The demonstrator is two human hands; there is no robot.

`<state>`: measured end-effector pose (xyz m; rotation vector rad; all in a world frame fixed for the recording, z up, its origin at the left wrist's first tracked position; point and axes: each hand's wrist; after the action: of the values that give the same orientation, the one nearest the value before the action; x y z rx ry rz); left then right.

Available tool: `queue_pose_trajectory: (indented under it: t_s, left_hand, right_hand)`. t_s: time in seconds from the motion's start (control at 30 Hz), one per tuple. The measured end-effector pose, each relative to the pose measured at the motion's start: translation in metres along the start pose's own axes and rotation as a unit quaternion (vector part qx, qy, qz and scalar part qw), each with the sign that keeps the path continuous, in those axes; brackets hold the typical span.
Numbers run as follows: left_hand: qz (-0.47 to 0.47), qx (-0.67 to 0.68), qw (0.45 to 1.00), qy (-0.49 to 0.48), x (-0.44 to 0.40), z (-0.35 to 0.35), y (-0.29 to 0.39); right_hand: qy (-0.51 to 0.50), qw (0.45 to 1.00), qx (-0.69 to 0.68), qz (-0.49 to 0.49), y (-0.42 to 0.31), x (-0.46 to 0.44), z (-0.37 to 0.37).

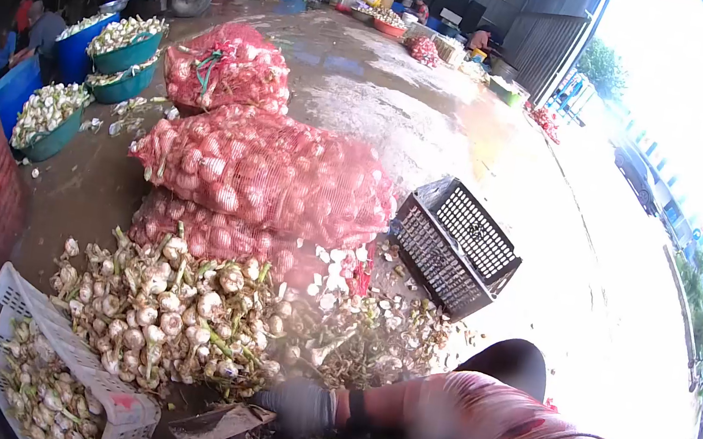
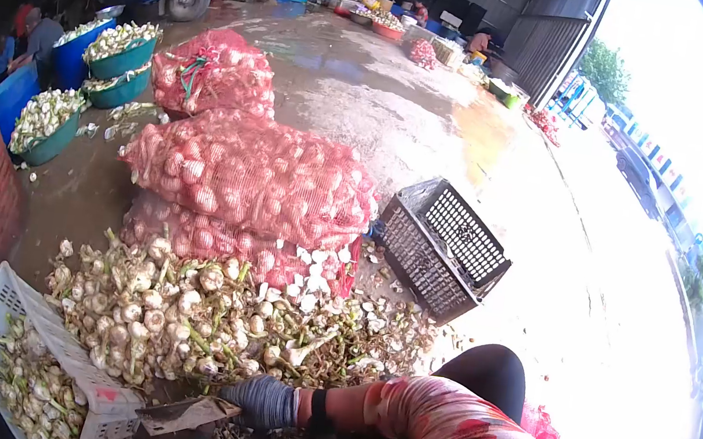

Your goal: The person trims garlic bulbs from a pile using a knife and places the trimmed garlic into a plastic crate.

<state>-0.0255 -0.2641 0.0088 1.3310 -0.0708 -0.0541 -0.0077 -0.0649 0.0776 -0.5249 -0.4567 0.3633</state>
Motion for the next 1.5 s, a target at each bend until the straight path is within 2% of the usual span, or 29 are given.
queue_pose_trajectory:
  t_s: [0.03,0.07,0.2,0.37,0.43,0.53,0.67,0.73,0.93,1.17,1.23,1.37,1.43,1.5]
  left_hand:
    - [-0.001,-0.001,1.0,-0.002,-0.005,-0.002,0.006]
    - [-0.004,-0.001,1.0,-0.004,-0.008,-0.003,0.012]
    - [-0.01,-0.004,1.0,-0.012,-0.016,-0.003,0.028]
    - [-0.011,-0.005,1.0,-0.013,-0.018,0.0,0.033]
    - [-0.013,-0.005,1.0,-0.014,-0.02,0.0,0.033]
    - [-0.012,-0.005,1.0,-0.013,-0.02,0.001,0.031]
    - [-0.011,-0.002,1.0,-0.014,-0.021,0.005,0.028]
    - [-0.019,0.002,1.0,-0.012,-0.025,0.003,0.029]
    - [-0.016,-0.002,1.0,-0.014,-0.029,0.003,0.029]
    - [-0.016,-0.001,1.0,-0.023,-0.03,0.003,0.033]
    - [-0.018,0.0,0.999,-0.026,-0.032,0.001,0.035]
    - [-0.018,-0.001,0.999,-0.028,-0.033,0.0,0.036]
    - [-0.018,-0.001,0.999,-0.03,-0.033,-0.003,0.036]
    - [-0.016,0.001,0.999,-0.031,-0.033,-0.004,0.036]
  right_hand:
    - [0.043,0.998,-0.044,0.027,-0.001,0.0,0.004]
    - [0.041,0.998,-0.053,0.022,0.0,0.003,0.01]
    - [0.114,0.992,-0.055,0.025,0.022,-0.004,-0.003]
    - [0.147,0.988,-0.018,0.043,0.048,-0.009,-0.035]
    - [0.024,1.0,-0.016,0.0,0.039,0.001,-0.024]
    - [-0.028,0.999,-0.004,-0.024,0.018,0.011,-0.004]
    - [-0.007,0.999,-0.032,0.001,0.02,0.01,-0.015]
    - [0.015,0.995,-0.051,0.086,0.025,0.006,-0.015]
    - [-0.032,0.998,0.02,0.054,0.012,0.007,-0.011]
    - [-0.011,0.996,0.033,0.082,0.022,0.003,-0.029]
    - [-0.042,0.996,0.051,0.068,0.022,0.0,-0.027]
    - [-0.033,0.993,0.015,0.113,0.007,-0.009,-0.01]
    - [0.012,0.99,-0.024,0.138,-0.018,-0.02,0.018]
    - [0.102,0.974,-0.057,0.192,-0.047,-0.045,0.033]
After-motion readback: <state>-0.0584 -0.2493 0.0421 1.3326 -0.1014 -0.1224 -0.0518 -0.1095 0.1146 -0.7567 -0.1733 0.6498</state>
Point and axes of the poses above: each hand's wrist, its own x-axis away from the middle knuckle, its own z-axis out of the back of the hand, y = z × x, and after that the axes turned 13 degrees about -z, right-handed
